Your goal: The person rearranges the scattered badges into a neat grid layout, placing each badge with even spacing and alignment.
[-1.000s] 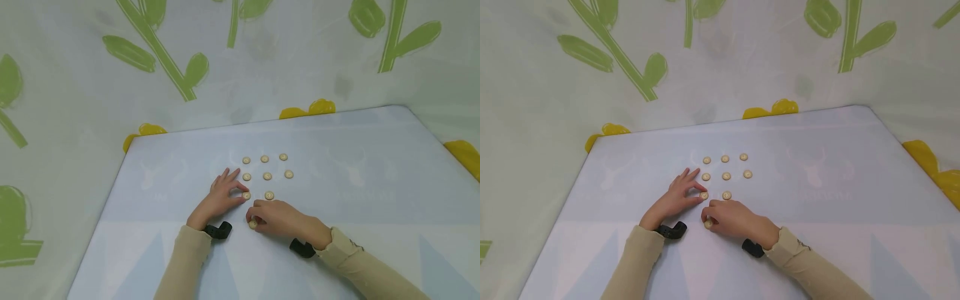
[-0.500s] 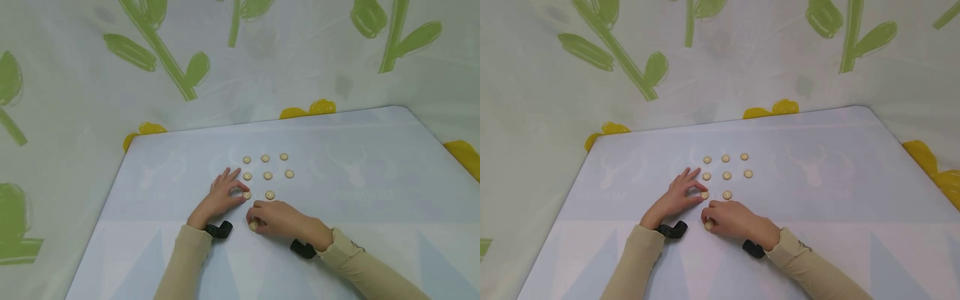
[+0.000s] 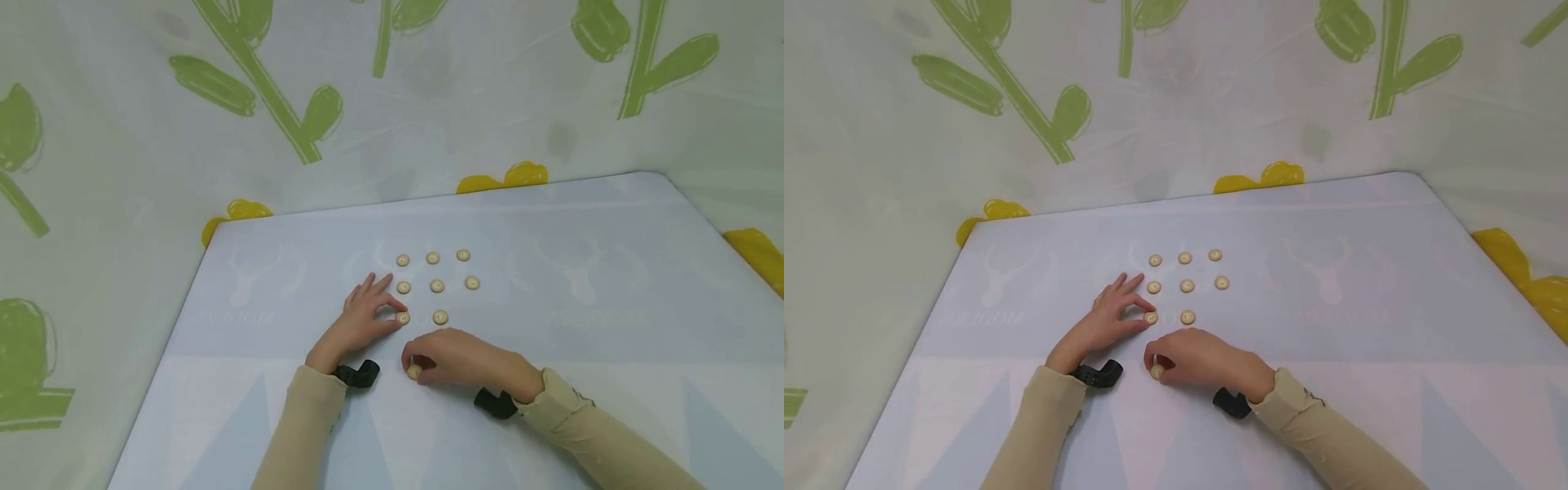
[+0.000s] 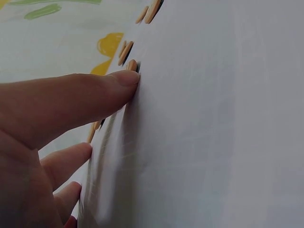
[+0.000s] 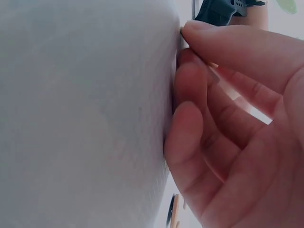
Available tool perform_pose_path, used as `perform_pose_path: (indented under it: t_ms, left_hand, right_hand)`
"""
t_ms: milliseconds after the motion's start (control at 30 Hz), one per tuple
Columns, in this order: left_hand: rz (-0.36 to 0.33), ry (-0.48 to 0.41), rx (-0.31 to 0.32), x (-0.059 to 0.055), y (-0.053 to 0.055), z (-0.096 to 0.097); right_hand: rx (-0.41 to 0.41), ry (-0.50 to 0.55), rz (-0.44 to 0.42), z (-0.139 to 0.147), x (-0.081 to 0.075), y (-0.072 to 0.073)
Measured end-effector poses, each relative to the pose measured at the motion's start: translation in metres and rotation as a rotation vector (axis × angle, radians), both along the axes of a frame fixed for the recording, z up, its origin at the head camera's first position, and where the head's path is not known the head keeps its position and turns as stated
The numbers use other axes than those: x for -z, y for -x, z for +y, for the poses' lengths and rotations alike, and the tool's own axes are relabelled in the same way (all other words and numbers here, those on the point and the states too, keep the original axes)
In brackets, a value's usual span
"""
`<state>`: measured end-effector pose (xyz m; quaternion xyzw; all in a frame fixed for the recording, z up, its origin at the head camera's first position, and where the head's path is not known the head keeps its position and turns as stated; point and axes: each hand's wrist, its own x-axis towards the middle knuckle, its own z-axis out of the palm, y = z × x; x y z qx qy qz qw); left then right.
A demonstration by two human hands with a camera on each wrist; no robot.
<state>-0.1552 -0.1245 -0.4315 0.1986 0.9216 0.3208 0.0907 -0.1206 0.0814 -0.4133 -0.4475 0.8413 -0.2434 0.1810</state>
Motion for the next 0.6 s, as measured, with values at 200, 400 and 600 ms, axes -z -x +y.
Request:
perform_pose_path:
  t_ms: [200,400,600]
  left_hand:
    - [-0.013,-0.001,0.003,-0.001,0.000,0.000]
    - [-0.006,0.001,-0.002,-0.002,0.001,0.000]
    - [-0.007,0.002,0.005,-0.001,0.000,-0.001]
  right_hand:
    - [-0.029,0.035,-0.078,0.002,0.000,0.001]
    - [-0.030,0.045,-0.097,0.003,-0.004,0.003]
    - [-0.004,0.028,-0.125,0.008,-0.011,0.005]
